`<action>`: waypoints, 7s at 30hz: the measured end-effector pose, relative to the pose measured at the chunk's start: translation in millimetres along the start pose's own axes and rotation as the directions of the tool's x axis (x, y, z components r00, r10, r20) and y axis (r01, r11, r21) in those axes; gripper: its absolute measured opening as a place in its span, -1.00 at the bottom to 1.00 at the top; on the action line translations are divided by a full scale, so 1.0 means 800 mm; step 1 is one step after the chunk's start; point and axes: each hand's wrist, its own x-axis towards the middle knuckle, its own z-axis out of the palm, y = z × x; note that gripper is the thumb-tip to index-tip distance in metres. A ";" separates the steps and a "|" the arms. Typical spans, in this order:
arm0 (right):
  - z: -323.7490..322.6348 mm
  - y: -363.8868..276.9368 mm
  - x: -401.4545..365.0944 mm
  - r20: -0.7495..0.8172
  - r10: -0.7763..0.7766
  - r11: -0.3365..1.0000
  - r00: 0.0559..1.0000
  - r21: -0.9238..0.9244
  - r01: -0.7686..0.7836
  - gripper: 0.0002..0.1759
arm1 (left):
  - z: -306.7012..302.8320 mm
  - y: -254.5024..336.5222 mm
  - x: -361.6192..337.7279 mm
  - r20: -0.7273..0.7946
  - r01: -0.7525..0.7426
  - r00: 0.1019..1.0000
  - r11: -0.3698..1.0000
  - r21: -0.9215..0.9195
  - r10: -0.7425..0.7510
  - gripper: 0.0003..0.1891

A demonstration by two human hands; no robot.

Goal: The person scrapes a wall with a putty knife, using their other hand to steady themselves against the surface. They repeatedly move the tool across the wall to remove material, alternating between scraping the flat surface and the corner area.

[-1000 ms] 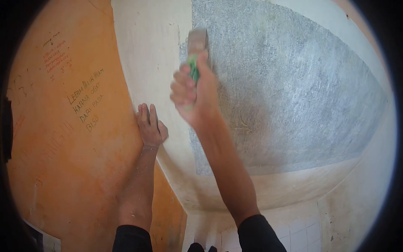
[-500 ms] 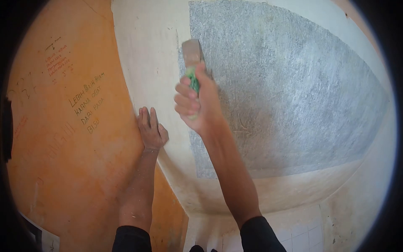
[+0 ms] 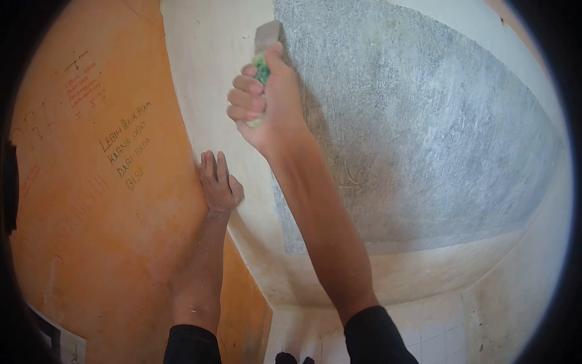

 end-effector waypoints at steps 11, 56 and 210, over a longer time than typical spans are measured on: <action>-0.016 0.040 -0.026 -0.061 0.018 1.000 0.998 -0.016 -0.019 -0.40 | -0.002 0.001 -0.002 0.005 -0.013 1.000 1.000 0.015 0.013 -0.37; -0.060 0.044 -0.027 0.083 0.018 0.993 0.996 0.111 -0.027 -0.38 | -0.002 0.001 -0.005 -0.013 -0.012 1.000 1.000 0.026 0.013 -0.39; -0.332 -0.114 -0.196 0.676 -0.545 -0.838 0.496 -0.439 -0.323 -0.40 | -0.128 0.174 0.251 0.316 0.458 0.855 0.885 -0.085 -0.412 -0.67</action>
